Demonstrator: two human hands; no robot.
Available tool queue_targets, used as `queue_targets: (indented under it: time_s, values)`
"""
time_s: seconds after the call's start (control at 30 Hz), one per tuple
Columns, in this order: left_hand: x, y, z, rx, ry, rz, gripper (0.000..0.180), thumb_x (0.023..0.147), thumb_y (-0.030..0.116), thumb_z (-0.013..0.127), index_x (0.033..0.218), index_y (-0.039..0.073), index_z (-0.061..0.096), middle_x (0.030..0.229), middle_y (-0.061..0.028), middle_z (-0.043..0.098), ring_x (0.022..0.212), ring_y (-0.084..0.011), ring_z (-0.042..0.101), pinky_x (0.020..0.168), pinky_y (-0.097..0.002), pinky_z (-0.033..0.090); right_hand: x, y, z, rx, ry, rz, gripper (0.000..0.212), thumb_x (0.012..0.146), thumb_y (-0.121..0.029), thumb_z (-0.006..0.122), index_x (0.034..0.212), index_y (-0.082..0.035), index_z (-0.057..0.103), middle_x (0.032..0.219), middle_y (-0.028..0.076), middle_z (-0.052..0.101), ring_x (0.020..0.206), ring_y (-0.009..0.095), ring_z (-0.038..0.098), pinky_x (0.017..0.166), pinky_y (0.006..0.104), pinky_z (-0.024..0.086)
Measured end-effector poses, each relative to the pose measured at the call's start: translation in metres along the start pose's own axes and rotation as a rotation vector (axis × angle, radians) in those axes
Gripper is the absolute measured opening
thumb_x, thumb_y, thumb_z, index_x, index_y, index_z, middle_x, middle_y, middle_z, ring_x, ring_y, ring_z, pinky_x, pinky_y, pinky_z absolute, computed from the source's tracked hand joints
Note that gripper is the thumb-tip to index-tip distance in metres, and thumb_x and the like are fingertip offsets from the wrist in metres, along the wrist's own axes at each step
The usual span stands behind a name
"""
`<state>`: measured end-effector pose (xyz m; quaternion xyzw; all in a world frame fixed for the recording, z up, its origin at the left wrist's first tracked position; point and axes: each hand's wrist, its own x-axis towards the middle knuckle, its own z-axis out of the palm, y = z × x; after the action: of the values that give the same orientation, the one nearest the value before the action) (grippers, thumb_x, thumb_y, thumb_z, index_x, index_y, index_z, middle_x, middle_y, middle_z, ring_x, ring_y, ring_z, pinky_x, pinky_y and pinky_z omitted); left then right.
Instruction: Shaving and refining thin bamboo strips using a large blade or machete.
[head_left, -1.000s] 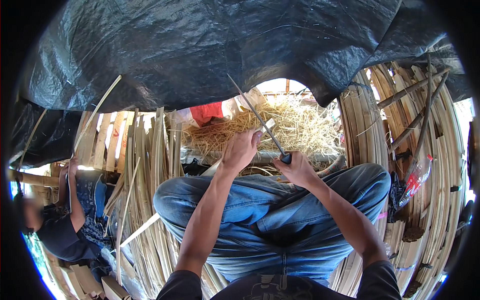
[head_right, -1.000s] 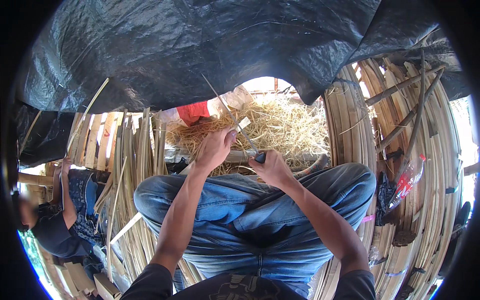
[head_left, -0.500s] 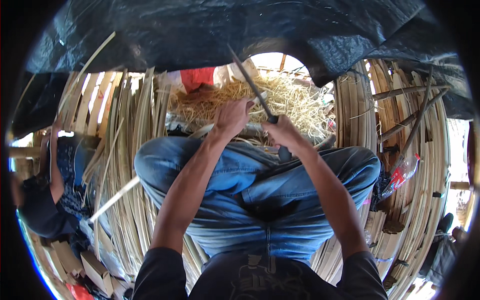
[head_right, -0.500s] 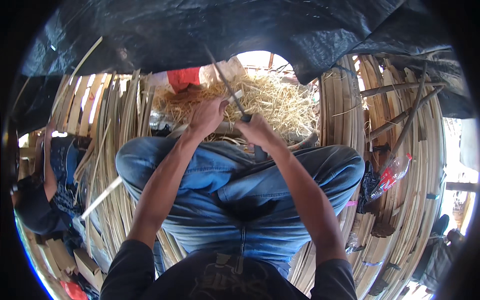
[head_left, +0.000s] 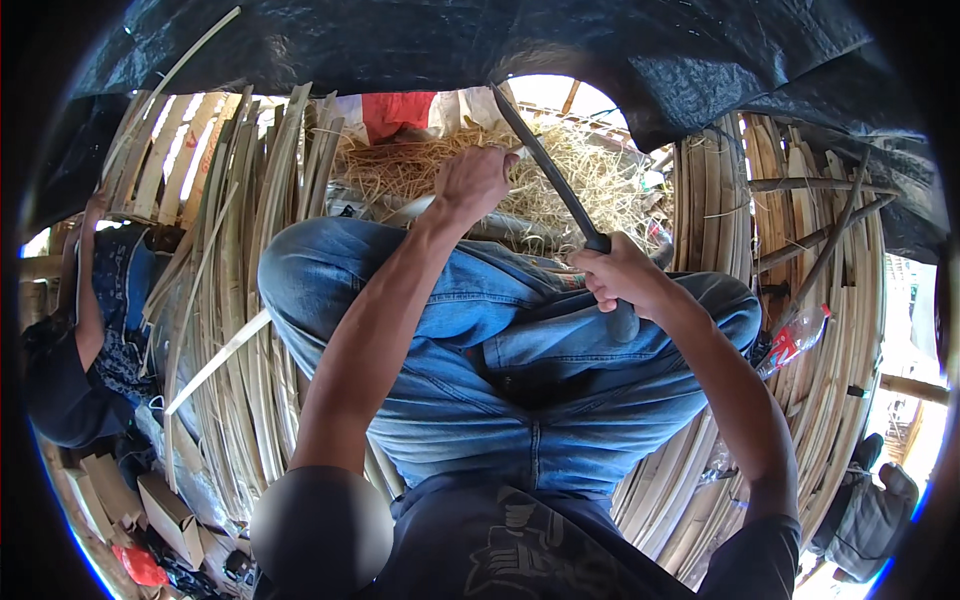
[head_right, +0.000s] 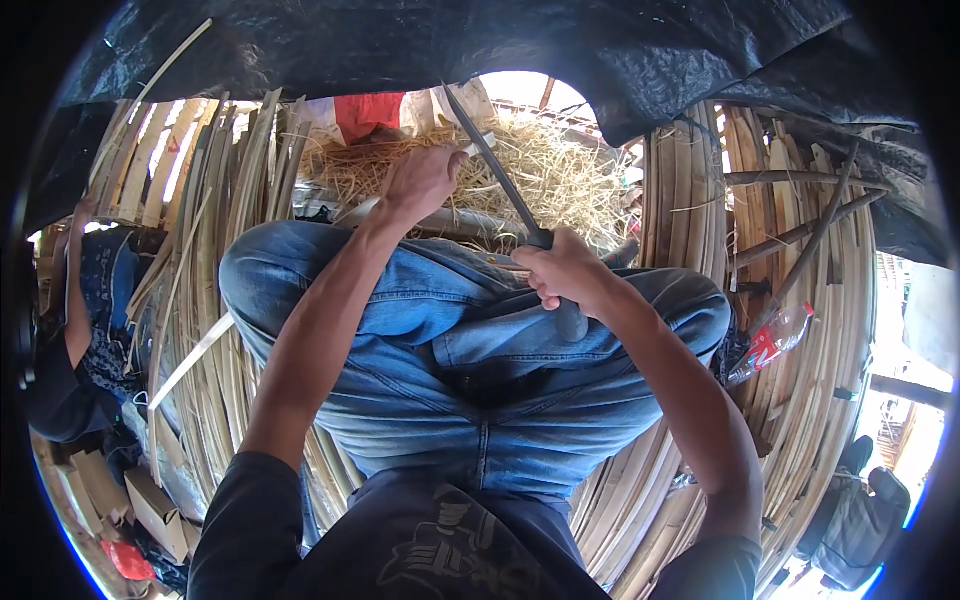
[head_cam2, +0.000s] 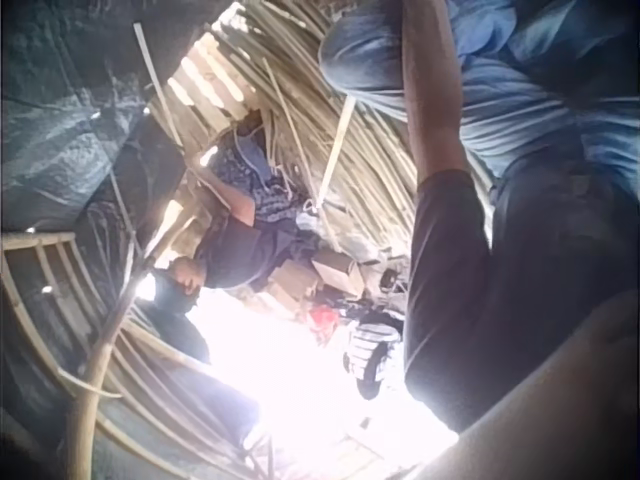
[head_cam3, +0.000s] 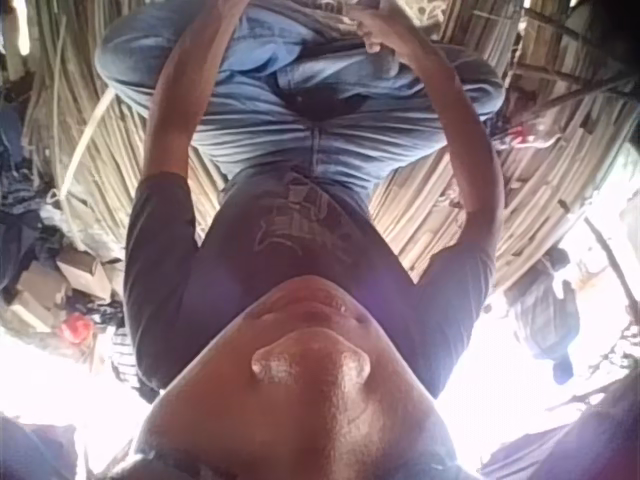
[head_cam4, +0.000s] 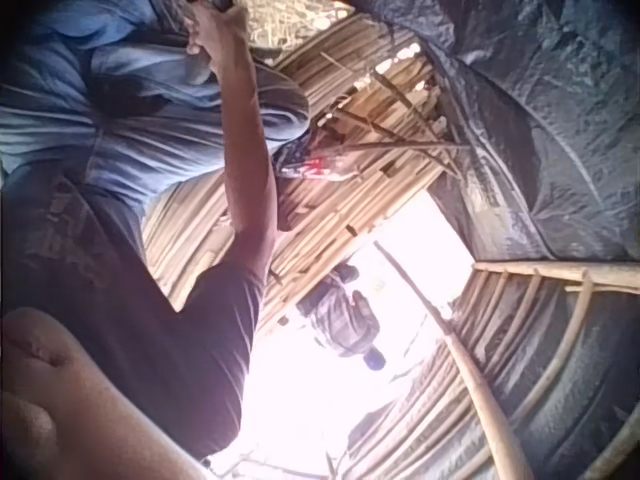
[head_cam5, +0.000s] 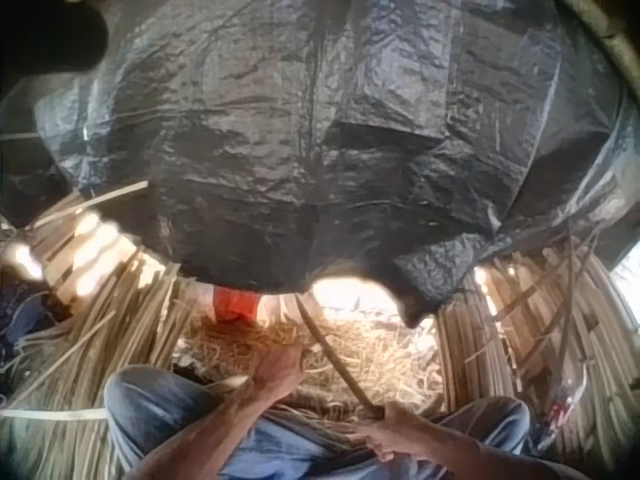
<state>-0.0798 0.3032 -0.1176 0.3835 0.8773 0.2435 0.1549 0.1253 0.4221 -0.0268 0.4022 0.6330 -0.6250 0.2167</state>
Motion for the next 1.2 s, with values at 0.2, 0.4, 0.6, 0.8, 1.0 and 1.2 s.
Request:
queue_targets:
  time_s: [0.2, 0.4, 0.6, 0.8, 1.0, 1.2]
  values:
    - [0.004, -0.004, 0.010, 0.017, 0.015, 0.072, 0.028, 0.104, 0.025, 0.054, 0.106, 0.001, 0.070, 0.081, -0.0207, 0.072, 0.073, -0.0355, 0.073, 0.070, -0.0504, 0.056, 0.018, -0.002, 0.007, 0.051, -0.009, -0.030, 0.030, 0.091, -0.011, 0.061, 0.067, -0.009, 0.043, 0.056, 0.001, 0.045, 0.044, 0.011, 0.042, 0.041, 0.0291, 0.035]
    - [-0.004, 0.007, 0.005, 0.038, 0.035, 0.143, 0.027, 0.102, 0.023, 0.056, 0.106, 0.001, 0.071, 0.081, -0.0214, 0.072, 0.072, -0.0345, 0.073, 0.069, -0.0487, 0.059, 0.045, -0.023, 0.007, 0.067, -0.022, -0.081, 0.027, 0.092, -0.013, 0.060, 0.069, -0.009, 0.046, 0.058, 0.001, 0.045, 0.045, 0.012, 0.044, 0.042, 0.0307, 0.037]
    - [-0.009, 0.009, 0.002, 0.053, -0.018, 0.163, 0.024, 0.101, 0.018, 0.053, 0.109, 0.005, 0.073, 0.079, -0.0211, 0.072, 0.072, -0.0331, 0.073, 0.067, -0.0469, 0.059, 0.075, -0.051, 0.016, 0.134, 0.003, -0.102, 0.024, 0.092, -0.014, 0.063, 0.076, -0.010, 0.045, 0.060, -0.004, 0.041, 0.046, 0.006, 0.037, 0.042, 0.0258, 0.033]
    - [-0.004, 0.004, 0.005, -0.039, 0.051, 0.100, 0.020, 0.093, 0.018, 0.060, 0.098, 0.005, 0.074, 0.084, -0.0193, 0.074, 0.075, -0.0306, 0.074, 0.072, -0.0481, 0.060, 0.087, -0.047, 0.027, 0.167, 0.027, -0.146, 0.022, 0.092, -0.013, 0.063, 0.079, -0.009, 0.046, 0.061, -0.004, 0.041, 0.047, 0.006, 0.037, 0.043, 0.0249, 0.034]
    - [-0.013, 0.020, 0.004, 0.017, -0.110, -0.005, 0.021, 0.095, 0.018, 0.060, 0.103, 0.012, 0.077, 0.083, -0.0143, 0.075, 0.076, -0.0288, 0.074, 0.072, -0.0461, 0.058, 0.071, -0.038, 0.017, 0.213, 0.004, -0.068, 0.019, 0.094, -0.014, 0.062, 0.082, -0.005, 0.050, 0.063, -0.001, 0.044, 0.050, 0.009, 0.043, 0.043, 0.0268, 0.037]
    - [-0.005, 0.003, 0.006, -0.043, -0.058, 0.009, 0.023, 0.100, 0.021, 0.056, 0.106, 0.008, 0.075, 0.077, -0.0144, 0.072, 0.069, -0.0280, 0.072, 0.069, -0.0462, 0.057, 0.023, -0.014, 0.018, 0.125, -0.015, -0.015, 0.023, 0.094, -0.012, 0.061, 0.078, -0.007, 0.046, 0.060, 0.000, 0.044, 0.046, 0.010, 0.041, 0.042, 0.0287, 0.035]
